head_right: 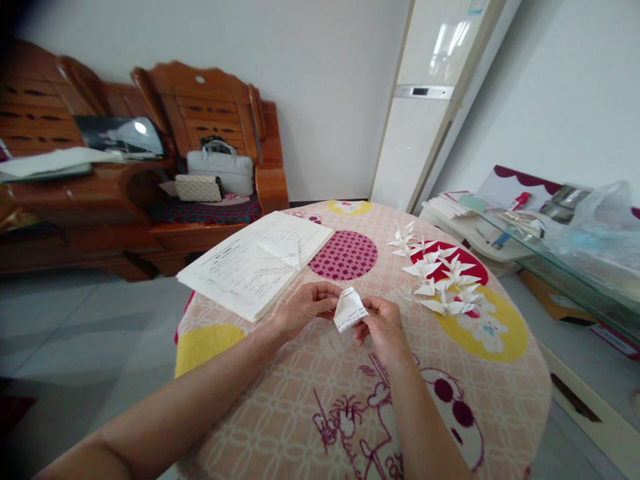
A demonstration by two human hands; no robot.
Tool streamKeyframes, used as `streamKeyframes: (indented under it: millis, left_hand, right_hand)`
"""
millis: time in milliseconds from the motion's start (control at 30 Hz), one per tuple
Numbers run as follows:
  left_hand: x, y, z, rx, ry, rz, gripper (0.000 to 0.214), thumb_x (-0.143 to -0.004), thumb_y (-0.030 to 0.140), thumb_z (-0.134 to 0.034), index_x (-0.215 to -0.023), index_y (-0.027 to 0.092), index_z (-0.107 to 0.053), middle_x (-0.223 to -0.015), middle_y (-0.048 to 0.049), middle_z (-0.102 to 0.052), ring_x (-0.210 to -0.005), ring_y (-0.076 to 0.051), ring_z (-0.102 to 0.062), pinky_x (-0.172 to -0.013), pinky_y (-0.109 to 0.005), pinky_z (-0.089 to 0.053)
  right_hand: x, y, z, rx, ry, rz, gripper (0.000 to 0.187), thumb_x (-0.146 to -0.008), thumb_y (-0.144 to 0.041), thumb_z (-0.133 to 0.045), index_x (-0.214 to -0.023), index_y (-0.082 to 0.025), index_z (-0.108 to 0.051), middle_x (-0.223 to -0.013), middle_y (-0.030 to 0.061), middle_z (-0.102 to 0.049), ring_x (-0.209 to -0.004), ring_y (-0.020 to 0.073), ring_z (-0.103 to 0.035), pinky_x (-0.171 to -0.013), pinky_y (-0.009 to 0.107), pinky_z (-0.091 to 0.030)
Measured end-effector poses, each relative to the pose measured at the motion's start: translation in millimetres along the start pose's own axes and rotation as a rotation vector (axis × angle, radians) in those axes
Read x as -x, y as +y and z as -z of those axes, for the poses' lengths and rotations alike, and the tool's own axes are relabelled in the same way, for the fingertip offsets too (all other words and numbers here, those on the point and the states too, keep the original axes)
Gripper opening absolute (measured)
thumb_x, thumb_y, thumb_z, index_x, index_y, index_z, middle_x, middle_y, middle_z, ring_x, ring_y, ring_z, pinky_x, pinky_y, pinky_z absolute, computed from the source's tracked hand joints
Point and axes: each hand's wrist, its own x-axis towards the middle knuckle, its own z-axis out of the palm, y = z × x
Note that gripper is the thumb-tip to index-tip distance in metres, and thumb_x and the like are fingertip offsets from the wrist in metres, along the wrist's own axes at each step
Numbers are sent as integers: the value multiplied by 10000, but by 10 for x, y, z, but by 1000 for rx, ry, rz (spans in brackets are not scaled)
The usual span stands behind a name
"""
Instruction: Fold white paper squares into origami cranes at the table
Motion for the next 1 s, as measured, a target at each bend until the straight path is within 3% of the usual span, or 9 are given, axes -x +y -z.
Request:
streamKeyframes:
  millis: [167,367,533,767,1000]
  left_hand:
    - [-3,-25,-27,41,-1,17,374,-663,354,-777,-913,104,-656,-795,-61,-670,-670,-127,-621,-656,-254,-499]
    - [2,-12,-49,6,45,42,423,-758,507,-674,-889,105,-652,-780,-61,-656,-649,-124,-622,-627,-248,-502]
    - [-19,-36,-15,-8,8,78,370,-692,394,-750,-905,104,-665,-793,-62,-667,-675,-139,-629,-651,-269,-519]
    - [-25,-52,4,8,37,97,250,-703,231,-658,-926,123,-686,-825,-58,-685,-716,-148,-640,-665,-275,-533]
    - [-35,-77,15,54,38,119,255,-682,195,-680,-925,117,-694,-822,-56,-684,-709,-139,-632,-648,-251,-512]
  right_hand:
    - [4,13,-14,3,-39,-1,114,-651,-251,-649,-706,-153,-663,-504,-8,-642,-349,115,-524,-314,199,-415]
    - [-5,60,-11,96,-28,39,67,-669,-210,-601,-684,-161,-645,-501,-13,-648,-351,124,-531,-317,205,-413]
    - [-28,84,-16,142,-30,26,97,-684,-242,-602,-704,-157,-644,-465,-14,-631,-341,130,-531,-305,203,-407]
    - [-36,92,-1,140,-33,-3,101,-655,-206,-562,-705,-155,-633,-461,-11,-632,-340,127,-536,-303,192,-406]
    - [-52,97,-15,99,-51,-54,105,-629,-232,-587,-689,-157,-628,-450,-11,-626,-328,130,-527,-290,200,-400]
